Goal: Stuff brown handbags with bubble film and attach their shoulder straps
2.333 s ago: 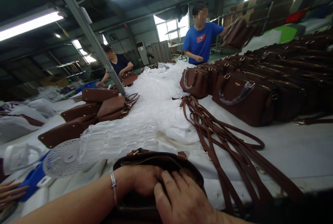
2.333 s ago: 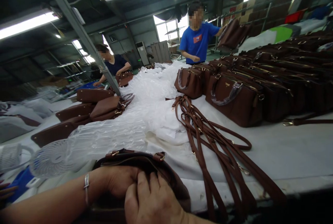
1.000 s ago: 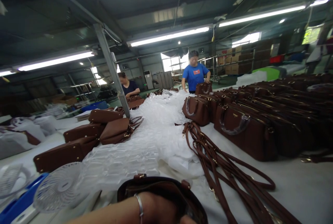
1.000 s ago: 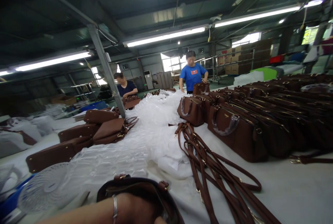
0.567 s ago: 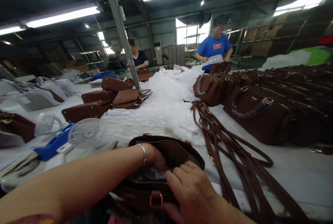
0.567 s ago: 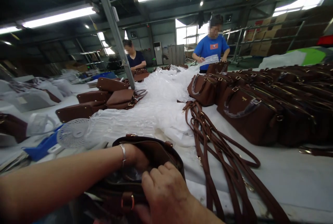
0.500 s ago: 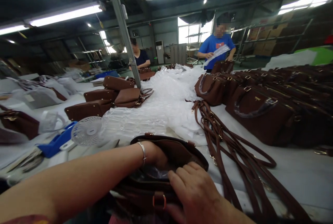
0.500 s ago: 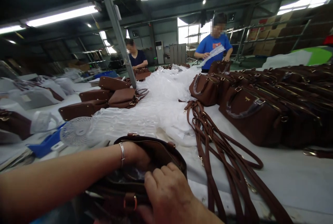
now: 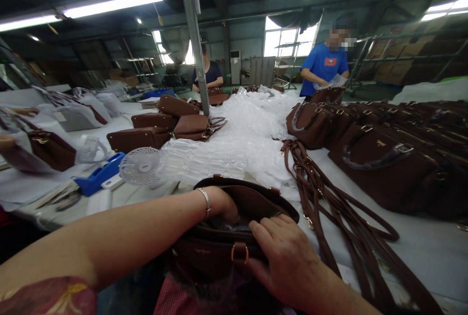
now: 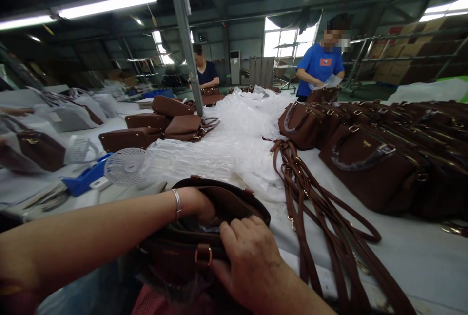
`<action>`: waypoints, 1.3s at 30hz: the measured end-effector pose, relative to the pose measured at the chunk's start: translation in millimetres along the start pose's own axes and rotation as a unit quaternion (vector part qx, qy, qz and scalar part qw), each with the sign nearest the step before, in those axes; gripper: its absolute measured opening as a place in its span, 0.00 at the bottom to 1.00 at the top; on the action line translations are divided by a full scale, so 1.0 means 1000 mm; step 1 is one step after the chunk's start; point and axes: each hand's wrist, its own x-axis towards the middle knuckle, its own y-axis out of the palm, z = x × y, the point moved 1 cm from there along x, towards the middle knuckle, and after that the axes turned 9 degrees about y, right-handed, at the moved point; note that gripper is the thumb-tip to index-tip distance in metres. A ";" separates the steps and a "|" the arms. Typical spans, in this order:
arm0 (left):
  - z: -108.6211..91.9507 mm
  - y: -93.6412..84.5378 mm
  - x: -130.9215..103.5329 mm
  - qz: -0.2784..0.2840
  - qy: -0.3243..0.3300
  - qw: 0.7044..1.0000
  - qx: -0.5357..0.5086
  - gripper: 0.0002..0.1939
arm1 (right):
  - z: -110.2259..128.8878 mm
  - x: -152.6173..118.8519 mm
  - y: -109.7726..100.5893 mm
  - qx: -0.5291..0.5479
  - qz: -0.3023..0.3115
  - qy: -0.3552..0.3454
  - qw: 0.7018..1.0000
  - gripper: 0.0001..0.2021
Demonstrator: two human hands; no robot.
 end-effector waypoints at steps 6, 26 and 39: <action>-0.035 -0.033 -0.072 -0.055 0.060 0.996 -0.023 0.23 | -0.002 -0.005 -0.012 0.011 0.071 0.019 0.997 0.22; -0.053 0.116 -0.170 -0.492 0.080 0.835 0.232 0.11 | 0.045 0.094 -0.004 -0.187 0.262 0.029 0.946 0.09; -0.056 0.129 -0.171 -0.472 0.080 0.851 0.216 0.07 | 0.055 0.091 -0.018 -0.161 0.210 0.045 0.963 0.14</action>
